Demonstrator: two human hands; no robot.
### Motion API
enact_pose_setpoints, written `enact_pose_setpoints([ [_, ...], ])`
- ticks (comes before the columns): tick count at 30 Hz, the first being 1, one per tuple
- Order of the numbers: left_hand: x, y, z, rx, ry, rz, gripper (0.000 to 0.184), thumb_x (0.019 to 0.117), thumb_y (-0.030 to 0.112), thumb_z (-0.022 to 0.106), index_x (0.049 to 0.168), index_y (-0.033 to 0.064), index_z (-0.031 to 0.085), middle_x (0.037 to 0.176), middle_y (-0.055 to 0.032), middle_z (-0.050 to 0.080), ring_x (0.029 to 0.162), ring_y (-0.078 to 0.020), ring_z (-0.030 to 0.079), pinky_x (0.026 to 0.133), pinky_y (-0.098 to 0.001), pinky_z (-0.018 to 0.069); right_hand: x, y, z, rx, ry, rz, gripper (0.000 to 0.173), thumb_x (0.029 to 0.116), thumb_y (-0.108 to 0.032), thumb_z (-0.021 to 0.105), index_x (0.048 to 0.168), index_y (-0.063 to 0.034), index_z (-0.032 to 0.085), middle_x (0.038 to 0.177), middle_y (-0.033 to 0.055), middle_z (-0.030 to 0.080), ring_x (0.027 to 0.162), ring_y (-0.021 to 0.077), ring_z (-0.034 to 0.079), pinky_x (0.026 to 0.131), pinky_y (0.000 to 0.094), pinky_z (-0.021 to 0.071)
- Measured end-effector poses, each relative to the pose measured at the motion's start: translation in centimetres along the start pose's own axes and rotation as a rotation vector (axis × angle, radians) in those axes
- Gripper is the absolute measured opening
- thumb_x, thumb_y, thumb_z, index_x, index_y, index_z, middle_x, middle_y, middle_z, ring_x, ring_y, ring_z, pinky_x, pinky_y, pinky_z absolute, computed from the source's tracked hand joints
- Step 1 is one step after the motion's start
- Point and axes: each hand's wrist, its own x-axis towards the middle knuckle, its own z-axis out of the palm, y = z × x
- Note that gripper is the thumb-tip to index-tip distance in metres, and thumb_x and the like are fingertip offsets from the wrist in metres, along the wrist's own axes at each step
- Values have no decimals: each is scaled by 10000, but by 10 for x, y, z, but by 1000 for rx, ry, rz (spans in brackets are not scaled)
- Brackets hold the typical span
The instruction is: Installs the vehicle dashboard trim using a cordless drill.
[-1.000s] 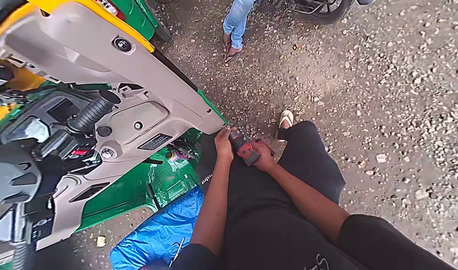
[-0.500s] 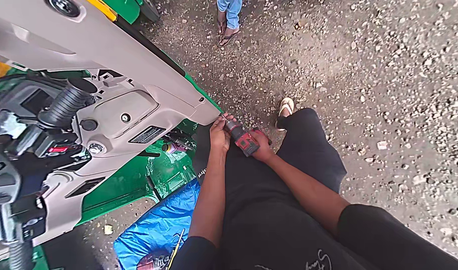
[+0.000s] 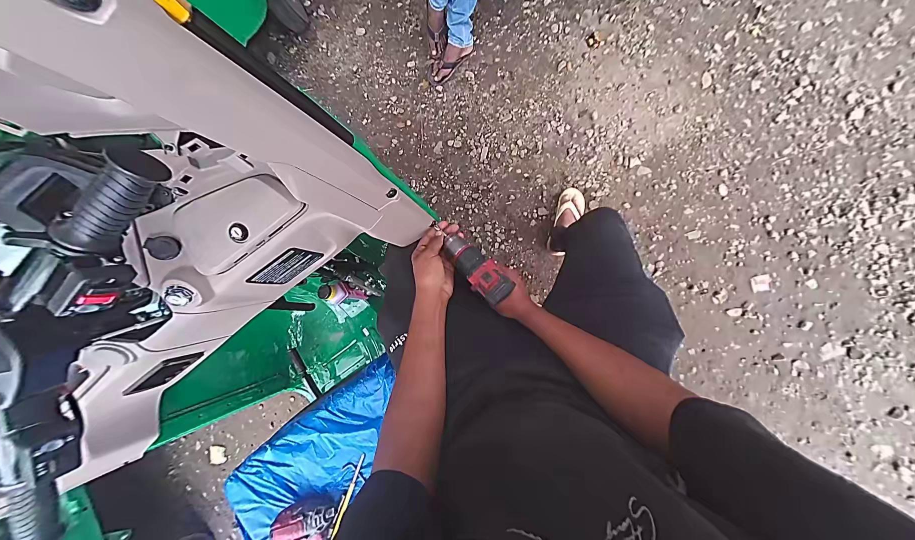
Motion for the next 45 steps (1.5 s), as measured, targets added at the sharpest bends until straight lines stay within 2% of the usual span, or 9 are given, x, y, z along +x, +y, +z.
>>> enact_pose_setpoints([
  [7,1,-1,-2,96,38,10,280,1096,150,417,1276,33,596,1145,-130,724,990,-247,732,880,-416,607,2,-2,7,-53,-15,72,480,839,-295,787,1247,-68,678,1150,143,717,1118,264,671,995,513,527],
  [9,-5,8,0,521,128,125,288,1096,169,453,1223,0,649,1096,-130,731,963,-211,724,870,-407,602,4,3,9,-72,-34,95,510,823,-334,785,1266,-110,668,1156,135,713,1122,285,668,977,556,526],
  [11,-14,33,11,1252,228,431,275,1047,227,520,1103,93,753,962,-89,766,894,-221,733,810,-475,580,6,11,13,-40,-11,56,474,839,-393,754,1236,-142,687,1122,91,729,1095,228,681,976,513,540],
  [13,-5,73,42,1679,112,727,296,1053,277,503,1133,153,759,969,-104,766,887,-306,740,763,-572,570,13,19,15,27,39,-5,439,858,-421,738,1199,-147,701,1097,60,738,1079,174,686,983,465,546],
  [16,9,107,108,2188,-113,427,256,1018,258,538,1116,161,753,1094,-177,733,1035,-429,693,814,-691,530,8,22,24,57,38,17,429,844,-404,766,1198,-171,700,1112,66,729,1090,199,680,976,499,548],
  [19,43,84,143,2589,-266,30,234,959,282,637,1014,83,749,1109,-249,707,1051,-507,664,767,-741,507,6,18,23,57,39,39,445,835,-374,776,1215,-155,707,1129,90,729,1107,236,679,987,527,537],
  [24,113,79,127,2806,-215,-226,417,831,282,804,1072,-43,704,1177,-312,663,1120,-522,626,828,-753,486,8,19,22,84,39,24,418,872,-438,715,1180,-156,713,1111,52,737,1104,178,679,1001,470,534],
  [30,160,101,109,2812,-762,-480,221,917,359,724,926,152,800,991,-177,735,1012,-394,684,826,-698,500,12,23,22,114,11,25,357,888,-409,701,1173,-194,707,1105,22,732,1099,167,676,989,477,541],
  [45,153,97,114,2815,-674,-516,245,944,335,693,925,103,769,974,-194,714,988,-395,674,813,-684,496,10,12,19,44,95,11,278,850,-358,740,1071,-190,734,1010,22,738,1002,191,695,907,502,552],
])
